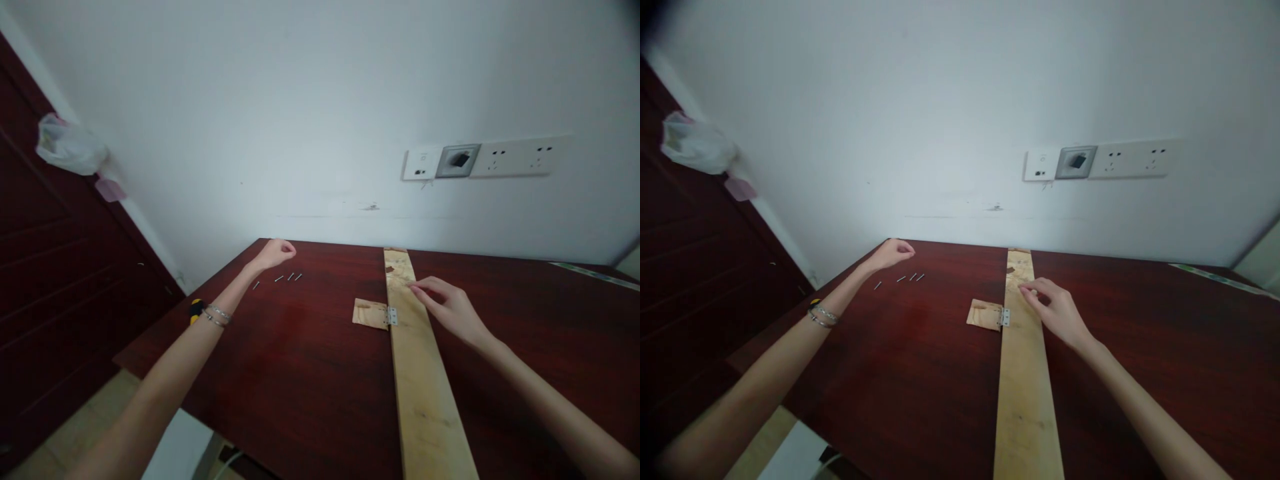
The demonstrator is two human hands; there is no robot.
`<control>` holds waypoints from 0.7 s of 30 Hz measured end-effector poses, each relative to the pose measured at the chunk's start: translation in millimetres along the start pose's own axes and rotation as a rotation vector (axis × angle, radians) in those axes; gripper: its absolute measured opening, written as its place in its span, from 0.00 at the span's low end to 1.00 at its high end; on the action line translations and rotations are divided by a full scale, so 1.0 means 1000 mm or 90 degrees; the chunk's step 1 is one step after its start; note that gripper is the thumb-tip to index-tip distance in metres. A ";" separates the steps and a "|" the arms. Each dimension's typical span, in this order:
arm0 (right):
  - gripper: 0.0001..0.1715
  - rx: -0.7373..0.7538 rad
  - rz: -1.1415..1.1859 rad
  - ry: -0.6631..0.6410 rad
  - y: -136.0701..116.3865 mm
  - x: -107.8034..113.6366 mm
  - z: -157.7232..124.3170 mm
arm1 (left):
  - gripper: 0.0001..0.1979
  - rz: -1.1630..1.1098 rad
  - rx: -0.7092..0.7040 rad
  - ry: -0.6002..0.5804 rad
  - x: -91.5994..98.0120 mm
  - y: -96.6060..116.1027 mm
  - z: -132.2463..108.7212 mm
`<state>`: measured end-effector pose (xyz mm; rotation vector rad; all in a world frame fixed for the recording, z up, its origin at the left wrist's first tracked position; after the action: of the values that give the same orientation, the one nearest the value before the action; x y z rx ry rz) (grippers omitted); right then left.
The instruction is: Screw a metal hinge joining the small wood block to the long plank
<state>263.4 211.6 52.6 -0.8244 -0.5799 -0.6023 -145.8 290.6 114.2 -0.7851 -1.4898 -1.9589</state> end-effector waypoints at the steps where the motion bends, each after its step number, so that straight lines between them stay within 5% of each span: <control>1: 0.18 0.003 0.000 0.001 -0.002 0.001 0.000 | 0.09 0.016 0.032 0.008 0.014 -0.017 -0.001; 7: 0.20 0.012 -0.006 -0.001 -0.004 0.002 0.002 | 0.05 0.069 0.159 0.005 0.056 -0.089 -0.027; 14: 0.22 -0.008 0.007 -0.019 -0.006 -0.003 0.002 | 0.07 0.094 0.221 -0.027 0.051 -0.128 -0.048; 21: 0.21 0.002 0.002 -0.022 -0.007 -0.005 0.001 | 0.10 0.069 0.221 -0.058 0.040 -0.140 -0.054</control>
<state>255.4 210.3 53.5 -0.8339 -0.6109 -0.5857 -281.3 268.0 41.0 -0.7887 -1.7413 -1.5448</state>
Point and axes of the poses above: each hand's wrist, its own z-axis towards the middle knuckle, its own x-axis out of the back of the hand, y = z × x, the point moved 3 cm from there along z, towards the middle knuckle, and after that the axes turned 9 degrees about -z, right-handed, at the moved point
